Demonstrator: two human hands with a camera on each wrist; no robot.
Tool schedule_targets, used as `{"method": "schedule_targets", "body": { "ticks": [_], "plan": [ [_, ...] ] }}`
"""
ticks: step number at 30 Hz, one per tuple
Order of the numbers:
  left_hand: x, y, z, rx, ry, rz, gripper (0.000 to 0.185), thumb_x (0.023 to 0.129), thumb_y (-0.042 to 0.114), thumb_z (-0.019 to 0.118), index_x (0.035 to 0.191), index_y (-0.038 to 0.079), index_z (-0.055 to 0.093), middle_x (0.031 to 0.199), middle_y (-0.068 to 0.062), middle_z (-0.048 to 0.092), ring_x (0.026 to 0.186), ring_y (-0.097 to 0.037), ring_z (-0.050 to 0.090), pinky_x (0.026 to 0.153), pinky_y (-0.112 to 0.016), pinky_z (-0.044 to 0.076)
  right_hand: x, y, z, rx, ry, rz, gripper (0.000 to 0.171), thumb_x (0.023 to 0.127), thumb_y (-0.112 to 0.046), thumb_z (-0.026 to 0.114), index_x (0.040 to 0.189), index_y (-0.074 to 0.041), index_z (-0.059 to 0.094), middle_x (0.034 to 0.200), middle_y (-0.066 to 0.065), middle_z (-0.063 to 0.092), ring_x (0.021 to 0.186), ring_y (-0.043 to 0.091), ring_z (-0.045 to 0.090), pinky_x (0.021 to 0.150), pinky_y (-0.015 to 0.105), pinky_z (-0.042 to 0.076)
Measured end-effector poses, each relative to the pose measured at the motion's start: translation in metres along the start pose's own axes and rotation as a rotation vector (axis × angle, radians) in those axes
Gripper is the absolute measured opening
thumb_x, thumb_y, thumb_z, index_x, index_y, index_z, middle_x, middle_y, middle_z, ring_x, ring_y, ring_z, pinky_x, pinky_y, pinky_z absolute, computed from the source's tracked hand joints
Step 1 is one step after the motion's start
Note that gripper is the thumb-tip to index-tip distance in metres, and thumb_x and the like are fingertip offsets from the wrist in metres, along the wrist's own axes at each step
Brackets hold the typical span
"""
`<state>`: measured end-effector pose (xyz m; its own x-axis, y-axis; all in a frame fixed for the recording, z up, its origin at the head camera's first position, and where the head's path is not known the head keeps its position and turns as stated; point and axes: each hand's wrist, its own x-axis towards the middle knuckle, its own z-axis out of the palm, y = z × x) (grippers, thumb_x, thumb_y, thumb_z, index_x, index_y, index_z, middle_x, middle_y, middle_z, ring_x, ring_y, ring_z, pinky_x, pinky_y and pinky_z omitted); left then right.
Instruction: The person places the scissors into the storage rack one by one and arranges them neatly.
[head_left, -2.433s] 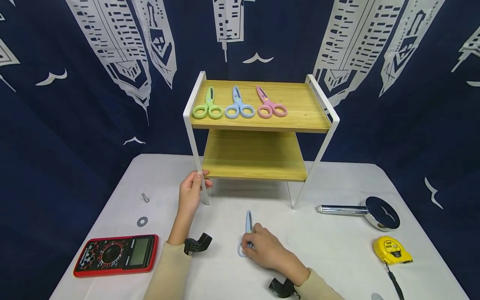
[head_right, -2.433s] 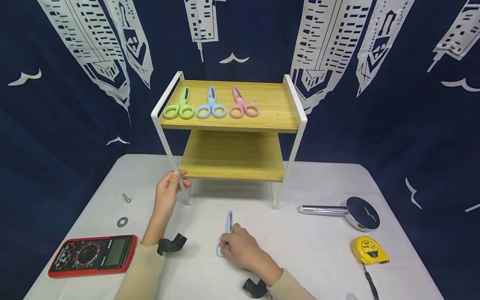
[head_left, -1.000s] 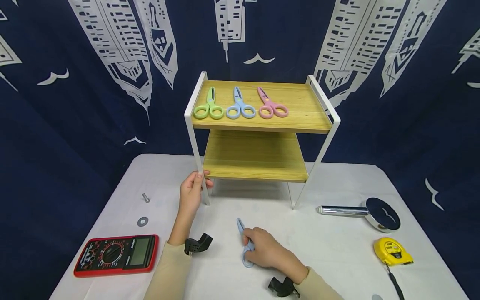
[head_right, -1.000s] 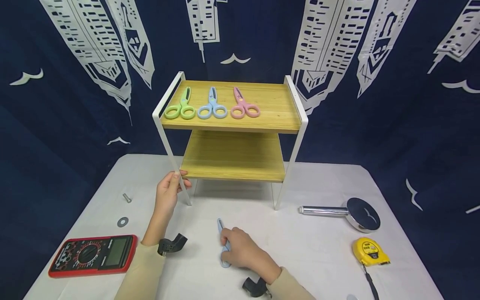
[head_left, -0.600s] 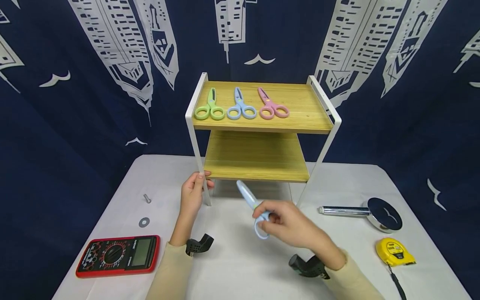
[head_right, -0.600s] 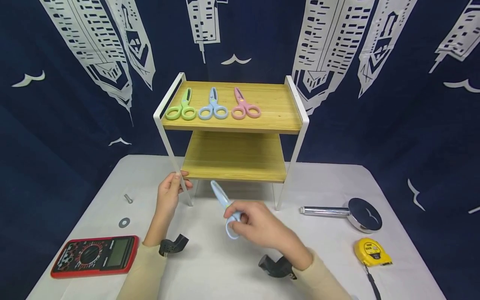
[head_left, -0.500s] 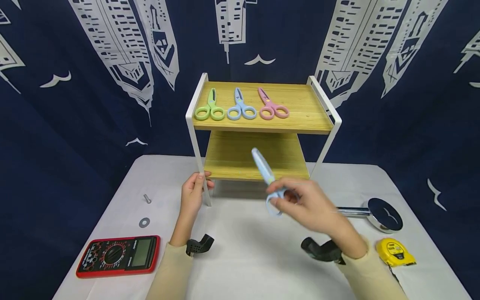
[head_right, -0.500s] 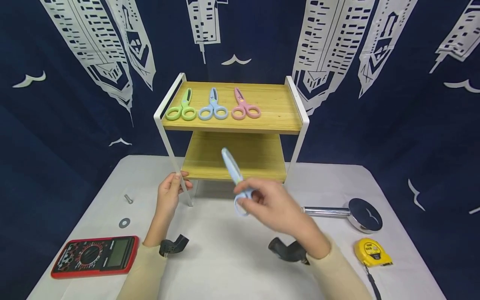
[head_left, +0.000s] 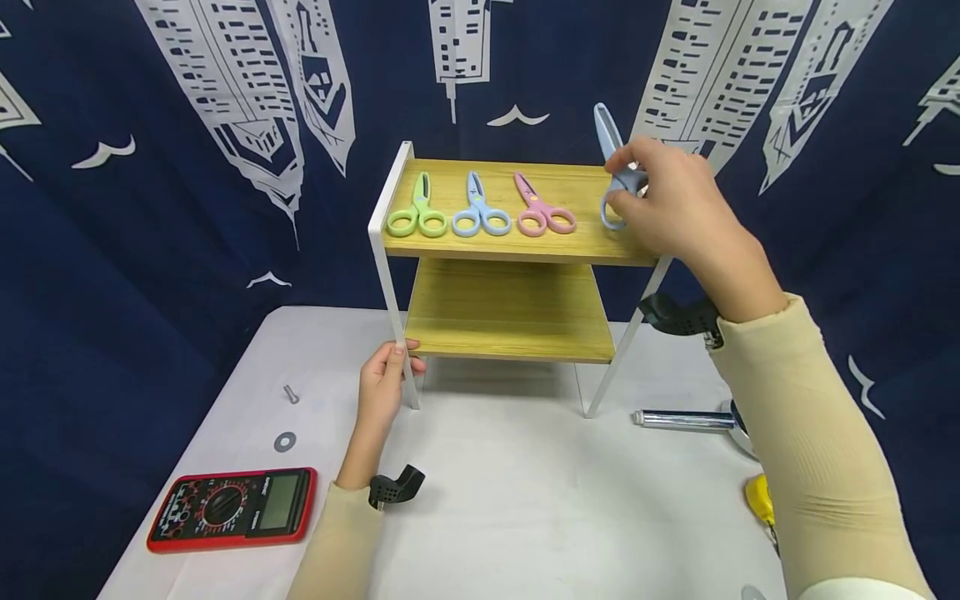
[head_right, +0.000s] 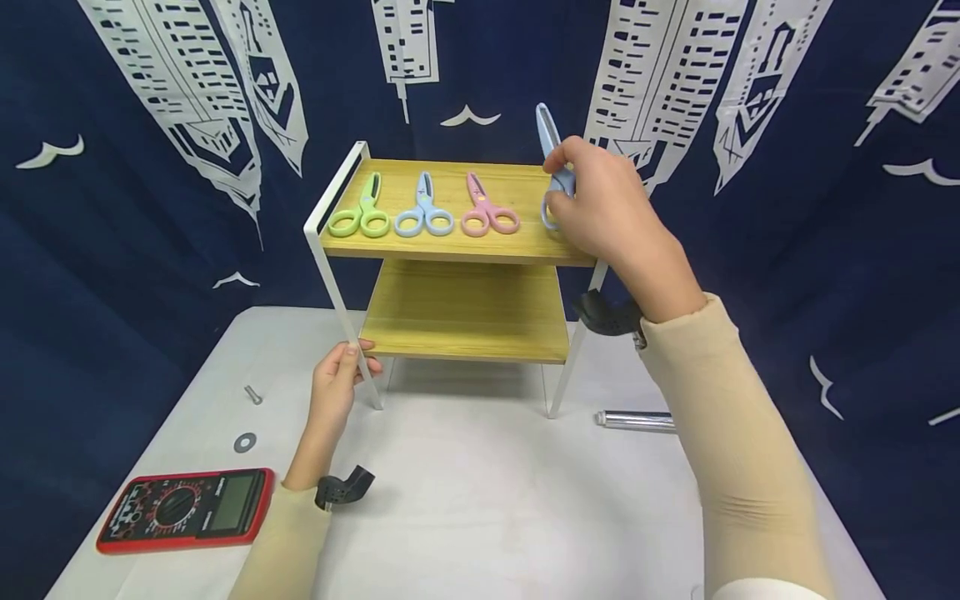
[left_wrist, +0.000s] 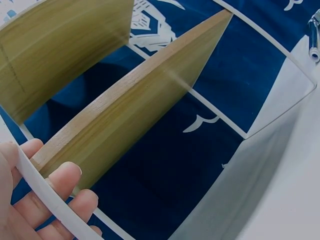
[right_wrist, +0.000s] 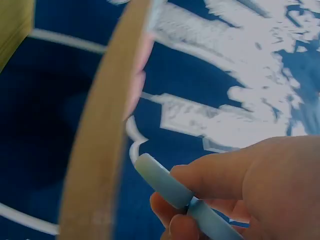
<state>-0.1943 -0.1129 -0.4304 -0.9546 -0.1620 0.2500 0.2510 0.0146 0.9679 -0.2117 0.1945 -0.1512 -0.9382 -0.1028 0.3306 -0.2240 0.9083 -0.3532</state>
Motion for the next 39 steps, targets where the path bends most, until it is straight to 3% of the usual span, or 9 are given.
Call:
{"method": "schedule_targets", "body": {
  "ticks": [6, 12, 18, 24, 29, 31, 34, 36, 39],
  "plan": [
    [0.0, 0.001, -0.001, -0.003, -0.004, -0.006, 0.034, 0.11, 0.019, 0.044, 0.113, -0.008, 0.065, 0.07, 0.018, 0.068, 0.073, -0.002, 0.066, 0.076, -0.022, 0.046, 0.021, 0.003, 0.013, -0.048, -0.108, 0.06, 0.048, 0.1, -0.018, 0.05, 0.146, -0.008, 0.046, 0.111, 0.024, 0.059, 0.099, 0.036, 0.052, 0.079, 0.046, 0.041],
    [0.001, 0.0, -0.001, 0.0, -0.007, -0.013, 0.035, 0.11, 0.02, 0.044, 0.114, -0.008, 0.065, 0.07, 0.02, 0.067, 0.074, -0.001, 0.066, 0.077, -0.023, 0.046, 0.024, 0.005, 0.02, -0.174, -0.15, -0.009, 0.047, 0.1, -0.023, 0.046, 0.142, -0.002, 0.053, 0.121, 0.026, 0.067, 0.108, 0.041, 0.056, 0.097, 0.058, 0.033],
    [0.001, 0.001, 0.0, 0.005, 0.001, -0.011, 0.034, 0.11, 0.02, 0.045, 0.113, -0.007, 0.066, 0.072, 0.017, 0.069, 0.074, -0.001, 0.067, 0.076, -0.024, 0.045, 0.021, 0.004, 0.025, -0.228, -0.087, -0.099, 0.038, 0.1, -0.023, 0.052, 0.125, -0.001, 0.069, 0.107, 0.021, 0.074, 0.097, 0.038, 0.062, 0.093, 0.059, 0.035],
    [0.0, 0.002, 0.0, 0.007, 0.006, -0.014, 0.033, 0.11, 0.018, 0.045, 0.113, -0.007, 0.065, 0.073, 0.011, 0.071, 0.074, -0.001, 0.067, 0.077, -0.024, 0.046, 0.019, 0.006, 0.027, -0.247, -0.047, -0.144, 0.036, 0.098, -0.022, 0.053, 0.121, -0.001, 0.072, 0.103, 0.02, 0.075, 0.088, 0.035, 0.064, 0.083, 0.053, 0.041],
    [0.0, 0.002, -0.001, 0.009, 0.004, -0.015, 0.033, 0.11, 0.019, 0.045, 0.113, -0.007, 0.065, 0.073, 0.011, 0.071, 0.074, -0.002, 0.067, 0.077, -0.024, 0.045, 0.017, 0.005, 0.028, -0.23, -0.027, -0.153, 0.035, 0.099, -0.024, 0.053, 0.118, -0.003, 0.073, 0.104, 0.02, 0.075, 0.09, 0.035, 0.066, 0.084, 0.052, 0.042],
    [0.0, 0.001, -0.001, 0.009, 0.006, -0.012, 0.033, 0.11, 0.019, 0.045, 0.113, -0.006, 0.065, 0.072, 0.014, 0.069, 0.074, -0.002, 0.067, 0.076, -0.024, 0.044, 0.015, 0.004, 0.028, -0.194, 0.019, -0.146, 0.036, 0.1, -0.026, 0.052, 0.121, -0.003, 0.071, 0.11, 0.021, 0.074, 0.099, 0.037, 0.065, 0.09, 0.055, 0.041],
    [0.0, 0.001, 0.0, 0.009, 0.012, -0.006, 0.033, 0.11, 0.019, 0.045, 0.113, -0.007, 0.065, 0.072, 0.015, 0.069, 0.073, -0.002, 0.066, 0.076, -0.024, 0.044, 0.006, 0.006, 0.031, -0.074, 0.187, -0.181, 0.034, 0.1, -0.022, 0.054, 0.121, -0.002, 0.071, 0.115, 0.022, 0.073, 0.109, 0.04, 0.062, 0.097, 0.058, 0.038],
    [0.0, 0.0, 0.0, 0.005, 0.014, -0.004, 0.033, 0.11, 0.019, 0.045, 0.112, -0.007, 0.065, 0.072, 0.014, 0.069, 0.073, -0.002, 0.066, 0.076, -0.024, 0.045, -0.003, 0.009, 0.036, 0.033, 0.359, -0.273, 0.03, 0.098, -0.018, 0.057, 0.116, 0.0, 0.073, 0.111, 0.023, 0.073, 0.108, 0.041, 0.062, 0.096, 0.057, 0.037],
    [0.0, 0.0, 0.001, 0.0, 0.013, -0.004, 0.034, 0.11, 0.019, 0.045, 0.113, -0.008, 0.065, 0.073, 0.013, 0.07, 0.073, -0.002, 0.066, 0.077, -0.023, 0.046, -0.023, 0.013, 0.05, 0.223, 0.586, -0.435, 0.021, 0.09, -0.011, 0.063, 0.099, 0.003, 0.076, 0.095, 0.022, 0.073, 0.095, 0.039, 0.063, 0.09, 0.046, 0.039]
  ]
}}
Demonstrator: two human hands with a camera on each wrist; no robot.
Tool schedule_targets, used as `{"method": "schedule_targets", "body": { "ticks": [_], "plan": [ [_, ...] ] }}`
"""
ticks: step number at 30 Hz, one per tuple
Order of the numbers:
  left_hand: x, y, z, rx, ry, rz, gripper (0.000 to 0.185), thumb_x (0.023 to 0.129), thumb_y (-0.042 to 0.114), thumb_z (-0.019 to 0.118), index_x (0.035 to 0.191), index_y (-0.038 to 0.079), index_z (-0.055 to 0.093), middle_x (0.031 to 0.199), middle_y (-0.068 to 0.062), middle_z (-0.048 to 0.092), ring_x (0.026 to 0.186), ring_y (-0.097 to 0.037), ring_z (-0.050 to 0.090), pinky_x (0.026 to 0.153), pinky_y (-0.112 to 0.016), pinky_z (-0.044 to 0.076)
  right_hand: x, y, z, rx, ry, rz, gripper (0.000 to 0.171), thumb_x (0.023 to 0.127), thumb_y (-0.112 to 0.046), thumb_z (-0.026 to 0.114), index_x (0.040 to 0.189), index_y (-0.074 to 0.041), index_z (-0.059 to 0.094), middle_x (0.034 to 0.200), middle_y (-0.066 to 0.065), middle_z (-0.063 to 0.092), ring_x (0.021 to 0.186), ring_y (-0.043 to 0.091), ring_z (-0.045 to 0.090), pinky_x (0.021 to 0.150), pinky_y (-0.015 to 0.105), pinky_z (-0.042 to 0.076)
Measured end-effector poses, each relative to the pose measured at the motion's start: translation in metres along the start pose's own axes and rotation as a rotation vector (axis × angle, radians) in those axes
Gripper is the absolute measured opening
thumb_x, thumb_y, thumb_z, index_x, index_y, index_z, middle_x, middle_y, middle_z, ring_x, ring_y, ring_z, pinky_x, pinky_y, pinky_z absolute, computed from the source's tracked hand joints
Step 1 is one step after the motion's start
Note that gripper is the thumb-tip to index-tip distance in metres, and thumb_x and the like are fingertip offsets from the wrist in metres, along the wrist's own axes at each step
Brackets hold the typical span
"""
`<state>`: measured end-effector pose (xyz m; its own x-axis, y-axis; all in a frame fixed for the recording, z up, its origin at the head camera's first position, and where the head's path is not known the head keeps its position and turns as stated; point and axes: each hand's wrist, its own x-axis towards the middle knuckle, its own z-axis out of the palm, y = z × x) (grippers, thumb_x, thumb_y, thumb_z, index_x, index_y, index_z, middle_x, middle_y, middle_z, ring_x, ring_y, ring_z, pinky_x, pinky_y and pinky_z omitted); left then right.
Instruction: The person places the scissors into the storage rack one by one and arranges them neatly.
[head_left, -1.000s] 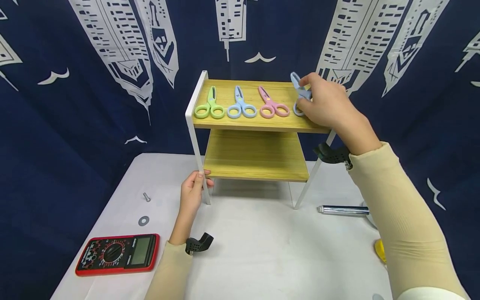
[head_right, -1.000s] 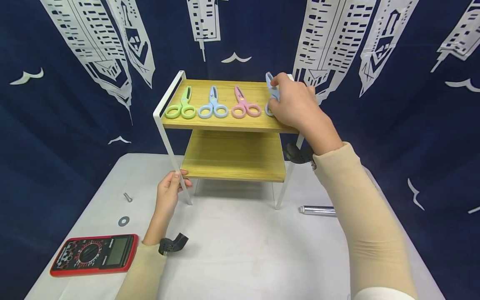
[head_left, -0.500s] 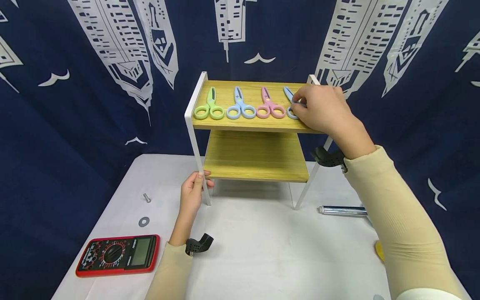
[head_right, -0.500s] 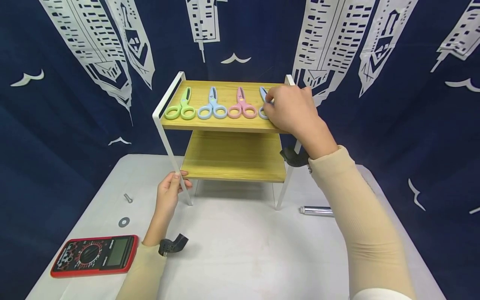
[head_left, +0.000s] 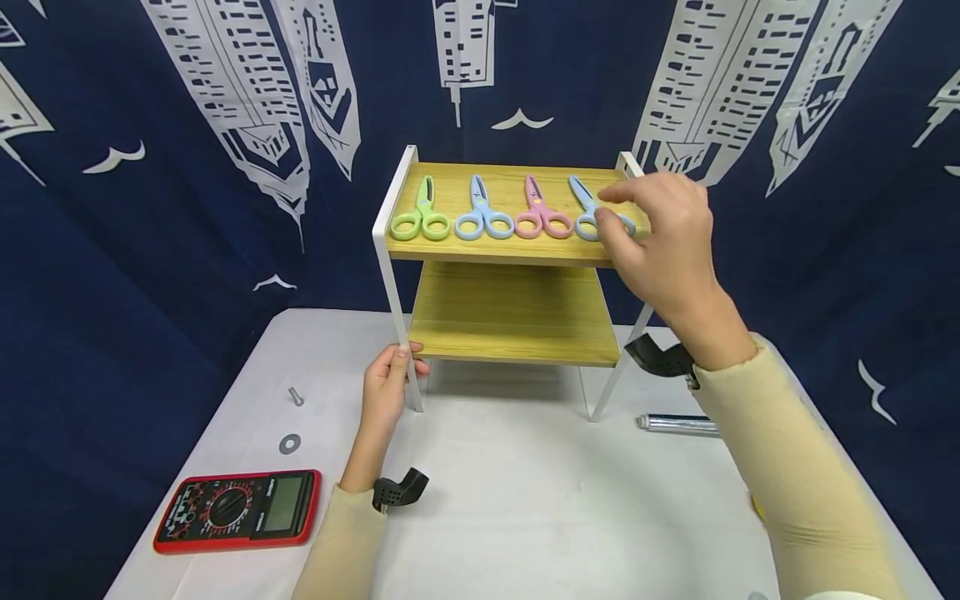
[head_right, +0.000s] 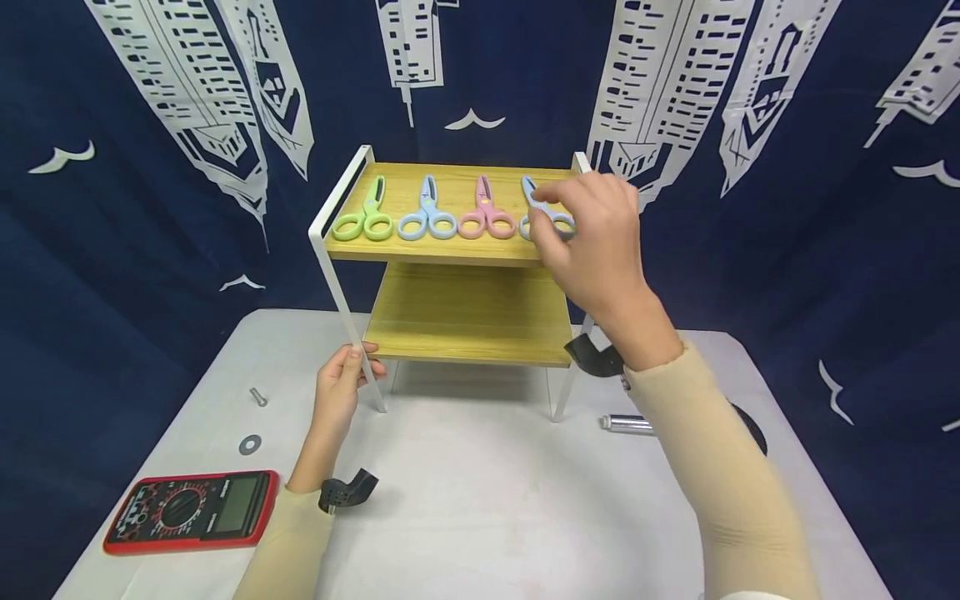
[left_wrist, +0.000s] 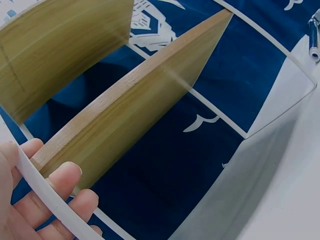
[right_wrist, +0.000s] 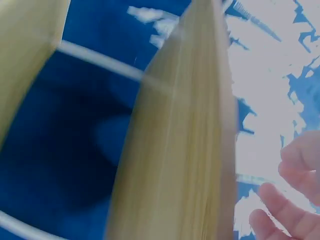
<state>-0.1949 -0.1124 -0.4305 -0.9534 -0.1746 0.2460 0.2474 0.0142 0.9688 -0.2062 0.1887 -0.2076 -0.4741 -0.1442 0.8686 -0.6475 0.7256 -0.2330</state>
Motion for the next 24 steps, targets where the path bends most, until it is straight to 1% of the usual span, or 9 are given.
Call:
{"method": "schedule_targets", "body": {
  "ticks": [2, 4, 7, 9, 11, 14, 18, 20, 24],
  "plan": [
    [0.0, 0.0, 0.001, 0.002, -0.005, -0.001, 0.034, 0.11, 0.019, 0.045, 0.113, -0.008, 0.065, 0.073, 0.012, 0.07, 0.073, -0.002, 0.066, 0.077, -0.023, 0.046, -0.021, -0.004, -0.001, 0.114, 0.095, -0.057, 0.018, 0.086, -0.01, 0.065, 0.09, 0.003, 0.075, 0.087, 0.021, 0.072, 0.089, 0.033, 0.064, 0.088, 0.036, 0.039],
    [-0.001, 0.0, 0.001, 0.006, -0.008, 0.001, 0.034, 0.11, 0.019, 0.045, 0.113, -0.008, 0.065, 0.074, 0.01, 0.071, 0.074, -0.002, 0.066, 0.077, -0.024, 0.046, -0.044, -0.009, -0.004, 0.224, 0.131, -0.064, 0.016, 0.083, -0.01, 0.067, 0.085, 0.003, 0.075, 0.082, 0.02, 0.072, 0.087, 0.022, 0.065, 0.089, 0.027, 0.038],
    [-0.002, 0.0, 0.002, 0.007, -0.005, 0.004, 0.034, 0.11, 0.018, 0.044, 0.113, -0.008, 0.065, 0.074, 0.01, 0.071, 0.073, -0.001, 0.066, 0.077, -0.023, 0.047, -0.079, -0.012, -0.006, 0.331, 0.089, -0.055, 0.012, 0.081, -0.007, 0.069, 0.082, 0.004, 0.074, 0.08, 0.018, 0.071, 0.09, 0.007, 0.063, 0.089, 0.02, 0.04],
    [-0.002, 0.0, 0.001, 0.004, -0.002, 0.011, 0.034, 0.11, 0.019, 0.045, 0.113, -0.008, 0.065, 0.074, 0.01, 0.071, 0.073, -0.001, 0.066, 0.077, -0.023, 0.048, -0.101, -0.011, -0.005, 0.371, 0.033, -0.04, 0.007, 0.08, -0.002, 0.069, 0.083, 0.003, 0.074, 0.081, 0.017, 0.071, 0.092, 0.003, 0.062, 0.089, 0.017, 0.043],
    [-0.002, 0.0, 0.0, -0.002, 0.001, 0.013, 0.034, 0.11, 0.018, 0.044, 0.113, -0.009, 0.065, 0.074, 0.011, 0.07, 0.073, -0.002, 0.066, 0.078, -0.022, 0.049, -0.122, -0.011, -0.003, 0.377, -0.037, -0.004, 0.009, 0.078, 0.004, 0.07, 0.085, 0.001, 0.074, 0.083, 0.014, 0.071, 0.092, 0.002, 0.062, 0.09, 0.015, 0.045],
    [-0.001, 0.0, 0.0, -0.008, -0.001, 0.012, 0.034, 0.11, 0.019, 0.044, 0.113, -0.008, 0.065, 0.073, 0.013, 0.069, 0.074, -0.002, 0.066, 0.078, -0.022, 0.049, -0.153, -0.01, 0.003, 0.357, -0.142, 0.065, 0.02, 0.076, 0.01, 0.072, 0.089, -0.005, 0.074, 0.087, 0.009, 0.072, 0.093, 0.004, 0.064, 0.09, 0.012, 0.047],
    [-0.001, 0.0, 0.0, -0.009, -0.01, -0.007, 0.034, 0.11, 0.019, 0.044, 0.115, -0.007, 0.065, 0.074, 0.013, 0.069, 0.075, -0.002, 0.066, 0.08, -0.022, 0.048, -0.184, -0.008, 0.01, 0.32, -0.231, 0.145, 0.025, 0.077, 0.01, 0.074, 0.092, -0.01, 0.074, 0.091, 0.003, 0.073, 0.092, 0.005, 0.066, 0.088, 0.011, 0.047],
    [-0.002, 0.001, -0.002, -0.006, -0.024, -0.015, 0.031, 0.109, 0.016, 0.045, 0.119, -0.006, 0.064, 0.079, 0.004, 0.072, 0.077, -0.004, 0.068, 0.083, -0.022, 0.05, -0.195, -0.006, 0.013, 0.308, -0.255, 0.171, 0.025, 0.078, 0.009, 0.074, 0.093, -0.011, 0.074, 0.091, 0.001, 0.073, 0.09, 0.006, 0.067, 0.085, 0.012, 0.047],
    [-0.004, 0.005, -0.012, 0.04, -0.079, -0.046, 0.035, 0.107, 0.008, 0.046, 0.138, -0.002, 0.058, 0.108, -0.021, 0.074, 0.097, -0.017, 0.073, 0.097, -0.03, 0.055, -0.211, 0.0, 0.016, 0.262, -0.3, 0.205, 0.025, 0.078, 0.006, 0.075, 0.093, -0.014, 0.075, 0.09, -0.004, 0.074, 0.088, 0.006, 0.067, 0.081, 0.015, 0.047]
  ]
}}
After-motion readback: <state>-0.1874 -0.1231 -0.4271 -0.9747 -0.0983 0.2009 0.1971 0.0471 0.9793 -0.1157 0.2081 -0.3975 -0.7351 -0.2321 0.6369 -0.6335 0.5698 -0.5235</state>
